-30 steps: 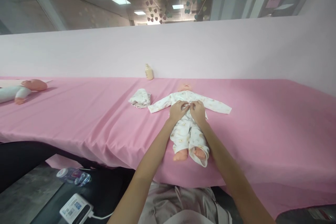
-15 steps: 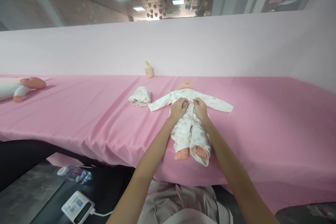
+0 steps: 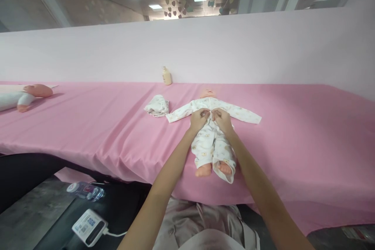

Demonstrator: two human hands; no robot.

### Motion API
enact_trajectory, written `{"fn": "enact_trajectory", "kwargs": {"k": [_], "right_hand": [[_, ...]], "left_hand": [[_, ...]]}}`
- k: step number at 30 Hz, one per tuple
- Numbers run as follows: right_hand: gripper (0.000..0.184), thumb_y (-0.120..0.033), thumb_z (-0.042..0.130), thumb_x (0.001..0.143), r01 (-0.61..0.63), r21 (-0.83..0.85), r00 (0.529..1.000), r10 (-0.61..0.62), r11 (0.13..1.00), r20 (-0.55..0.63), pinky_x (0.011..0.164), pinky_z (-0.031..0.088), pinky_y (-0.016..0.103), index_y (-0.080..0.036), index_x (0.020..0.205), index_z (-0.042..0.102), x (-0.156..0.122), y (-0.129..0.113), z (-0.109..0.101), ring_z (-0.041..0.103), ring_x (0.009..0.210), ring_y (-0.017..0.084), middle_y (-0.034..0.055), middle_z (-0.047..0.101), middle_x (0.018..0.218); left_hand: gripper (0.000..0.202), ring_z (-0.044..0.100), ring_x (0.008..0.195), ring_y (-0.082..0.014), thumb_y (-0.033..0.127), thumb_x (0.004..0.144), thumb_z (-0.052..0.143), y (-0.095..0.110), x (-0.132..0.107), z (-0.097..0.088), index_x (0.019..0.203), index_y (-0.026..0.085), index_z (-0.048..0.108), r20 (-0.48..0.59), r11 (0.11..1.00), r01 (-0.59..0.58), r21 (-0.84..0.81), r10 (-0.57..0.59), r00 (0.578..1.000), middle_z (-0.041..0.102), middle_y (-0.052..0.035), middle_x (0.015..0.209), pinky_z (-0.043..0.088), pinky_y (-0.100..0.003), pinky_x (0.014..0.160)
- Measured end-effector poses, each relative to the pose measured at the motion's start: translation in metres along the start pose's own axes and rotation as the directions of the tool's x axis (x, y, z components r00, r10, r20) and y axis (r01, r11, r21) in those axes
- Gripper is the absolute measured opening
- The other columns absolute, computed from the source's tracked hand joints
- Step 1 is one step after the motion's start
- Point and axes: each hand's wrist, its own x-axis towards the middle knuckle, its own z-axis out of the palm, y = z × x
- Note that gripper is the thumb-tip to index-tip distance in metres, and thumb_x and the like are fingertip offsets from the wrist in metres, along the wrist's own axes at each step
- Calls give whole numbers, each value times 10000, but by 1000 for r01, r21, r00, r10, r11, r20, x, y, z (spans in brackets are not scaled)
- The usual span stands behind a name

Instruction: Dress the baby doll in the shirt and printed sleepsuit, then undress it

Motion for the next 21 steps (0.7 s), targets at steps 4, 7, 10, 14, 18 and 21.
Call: {"fn": "enact_trajectory", "kwargs": {"k": [4, 7, 10, 14, 18, 21], "right_hand": [[194, -282, 434, 814, 23, -155, 1000, -20, 988, 20, 581, 384, 251, -216, 875, 606, -2, -3, 2, 541, 502, 147, -41, 560, 489], [158, -270, 478, 788, 21, -272, 1000, -22, 962, -2, 590, 378, 260, -223, 859, 611, -2, -4, 4, 544, 512, 164, -41, 549, 464], [158, -256, 481, 777, 33, -304, 999, -36, 952, -4, 583, 368, 260, -228, 852, 617, -3, -5, 5, 532, 512, 167, -41, 541, 463], [148, -229, 487, 747, 29, -293, 999, -37, 956, -21, 569, 354, 255, -228, 817, 617, -3, -5, 4, 489, 480, 155, -52, 499, 445], [130, -255, 486, 749, 19, -249, 999, -28, 968, -32, 534, 325, 250, -226, 784, 608, -3, -4, 4, 429, 445, 142, -61, 448, 426], [129, -284, 489, 758, 23, -253, 998, -38, 967, -52, 517, 304, 250, -223, 747, 602, -1, -1, 5, 386, 427, 133, -67, 400, 410]], "left_hand": [[262, 520, 476, -80, 333, 830, 510, 1, -2, 0, 1045, 209, 594, -6, 999, 8, -53, -8, 1000, 665, 25, 716, 390, -203, 536], [335, 537, 504, -90, 403, 812, 548, 2, -3, 0, 1095, 223, 547, -30, 997, 16, -71, -18, 999, 677, 23, 727, 390, -202, 542], [350, 544, 516, -93, 417, 791, 580, 2, -2, 1, 1082, 226, 542, -31, 996, 23, -81, -26, 999, 687, 16, 747, 391, -203, 550], [372, 531, 492, -83, 405, 769, 608, 0, -1, 1, 1085, 223, 539, -20, 994, 39, -102, -42, 999, 687, 17, 744, 396, -199, 553], [383, 513, 468, -73, 379, 757, 615, -3, 0, 1, 1096, 219, 536, -8, 991, 39, -124, -40, 999, 690, 12, 759, 405, -197, 547], [357, 514, 474, -73, 317, 756, 601, -5, 1, 2, 1092, 216, 536, -14, 991, 38, -131, -40, 999, 685, 16, 745, 410, -195, 551]]}}
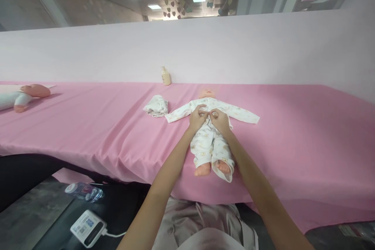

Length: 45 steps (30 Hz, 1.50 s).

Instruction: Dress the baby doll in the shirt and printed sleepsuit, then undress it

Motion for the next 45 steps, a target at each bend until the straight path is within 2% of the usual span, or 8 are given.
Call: {"fn": "enact_trajectory", "kwargs": {"k": [4, 10, 17, 24, 28, 36, 41, 45], "right_hand": [[137, -316, 505, 755, -23, -2, 1000, 23, 1000, 14, 522, 311, 250, -220, 742, 602, 2, 3, 3, 393, 434, 130, -66, 411, 417], [117, -323, 577, 675, -132, 14, 989, 131, 991, 63, 544, 345, 243, -215, 715, 598, 3, 0, 3, 510, 518, 139, -51, 533, 498], [123, -336, 600, 620, -154, 42, 986, 151, 987, 72, 504, 331, 241, -216, 644, 583, 5, -3, 1, 490, 475, 135, -56, 514, 450], [143, -292, 574, 640, -203, 259, 976, 175, 944, 127, 480, 333, 227, -219, 760, 601, 5, 2, 0, 455, 423, 114, -72, 529, 452], [175, -327, 592, 637, -231, 308, 972, 206, 923, 111, 480, 346, 238, -211, 761, 635, 7, 5, 3, 462, 424, 122, -64, 519, 444], [162, -305, 537, 648, -204, 191, 979, 206, 960, 8, 510, 349, 255, -220, 683, 670, 8, 0, 4, 481, 469, 143, -47, 514, 433], [184, -316, 526, 644, -290, 244, 957, 281, 925, 69, 505, 355, 249, -208, 687, 669, 15, 8, 6, 462, 456, 130, -48, 524, 447], [184, -339, 554, 651, -226, 244, 974, 219, 943, 58, 513, 355, 249, -203, 722, 656, 12, 10, 5, 456, 458, 127, -49, 535, 469]], "left_hand": [[351, 529, 491, -79, 269, 747, 587, 1, 0, 0, 1090, 215, 537, 0, 1000, 0, 28, 0, 1000, 688, 13, 758, 414, -197, 559], [335, 532, 501, -83, 196, 692, 586, 6, -2, 0, 1026, 215, 560, -18, 995, -5, 99, 7, 1000, 681, 22, 737, 414, -195, 553], [357, 497, 444, -66, 178, 655, 573, 2, 0, 0, 1011, 194, 558, -3, 998, 48, -40, -48, 999, 663, 19, 689, 392, -174, 477], [318, 504, 452, -73, 176, 607, 605, -4, 2, 3, 921, 173, 558, -19, 962, 121, -246, -130, 991, 664, 5, 650, 363, -163, 441], [285, 475, 436, -64, 153, 578, 603, -2, 1, 2, 859, 172, 554, -22, 945, 162, -285, -176, 984, 650, 23, 618, 334, -161, 437], [131, 410, 417, -54, 219, 596, 630, -4, 2, 2, 618, 161, 515, -38, 966, 124, -225, -136, 990, 545, 51, 504, 273, -170, 432], [140, 450, 461, -63, 225, 602, 634, -7, 2, 4, 600, 158, 511, -55, 976, 83, -200, -96, 994, 566, 37, 557, 296, -174, 452], [110, 465, 469, -71, 249, 650, 623, -4, 1, 3, 698, 168, 566, -55, 992, 57, -110, -63, 996, 586, 39, 571, 319, -178, 460]]}}
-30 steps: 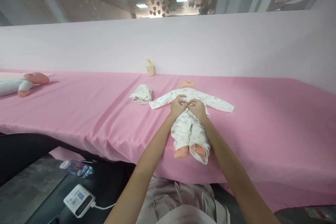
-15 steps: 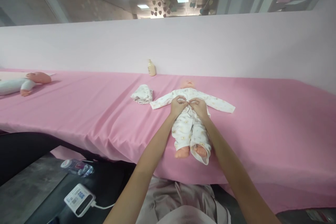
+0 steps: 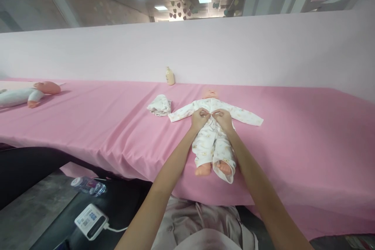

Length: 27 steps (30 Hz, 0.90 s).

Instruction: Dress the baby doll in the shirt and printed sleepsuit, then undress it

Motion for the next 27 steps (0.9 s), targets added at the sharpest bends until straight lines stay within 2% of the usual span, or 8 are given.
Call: {"fn": "enact_trajectory", "kwargs": {"k": [3, 7, 14, 18, 21, 24, 27], "right_hand": [[146, -337, 568, 676, 70, -56, 997, -70, 996, -8, 516, 349, 250, -216, 723, 634, -5, -2, 1, 449, 448, 129, -57, 504, 455], [80, -282, 552, 711, 159, -218, 986, -167, 963, -18, 550, 340, 242, -234, 729, 614, -9, -4, 3, 477, 503, 134, -57, 486, 479], [128, -236, 495, 756, 227, -421, 972, -234, 878, 38, 538, 282, 227, -230, 809, 611, -13, -7, 5, 488, 578, 132, -39, 505, 559], [114, -250, 521, 736, 141, -399, 990, -132, 906, 52, 538, 294, 229, -228, 800, 612, -11, -10, 4, 511, 579, 130, -45, 537, 556], [140, -331, 552, 721, 48, -350, 997, -26, 935, 68, 544, 317, 237, -225, 775, 626, -7, -11, 3, 534, 577, 138, -40, 574, 558], [218, -407, 549, 713, -18, -268, 997, 38, 963, 67, 546, 336, 245, -215, 760, 642, -2, -9, 2, 527, 546, 136, -29, 603, 577], [239, -401, 546, 691, -59, -145, 995, 69, 988, 66, 525, 343, 239, -198, 765, 648, 2, -5, 3, 486, 495, 119, -34, 582, 549]], "left_hand": [[172, 485, 476, -83, 292, 688, 619, 4, -1, -1, 818, 180, 604, -19, 999, 33, 43, -33, 999, 605, 40, 575, 346, -187, 472], [233, 513, 494, -93, 291, 679, 646, 6, 1, 0, 884, 184, 613, -36, 995, 98, 31, -96, 995, 601, 40, 558, 366, -188, 480], [275, 497, 464, -82, 212, 597, 690, 7, 4, 0, 854, 149, 616, -54, 971, 183, -152, -193, 980, 591, 31, 540, 365, -183, 480], [251, 512, 477, -87, 190, 594, 682, 6, 5, 0, 828, 152, 603, -35, 972, 154, -180, -163, 986, 586, 31, 542, 386, -188, 500], [230, 517, 480, -88, 193, 604, 672, 5, 4, -1, 811, 162, 577, -6, 970, 129, -205, -133, 991, 582, 35, 537, 385, -183, 498], [200, 502, 459, -84, 199, 618, 657, 4, 4, -2, 785, 168, 552, 13, 970, 125, -209, -125, 992, 591, 32, 538, 360, -174, 470], [167, 504, 460, -83, 208, 640, 637, 2, 4, -1, 775, 166, 546, 17, 979, 118, -168, -117, 993, 621, 16, 581, 346, -173, 461]]}}
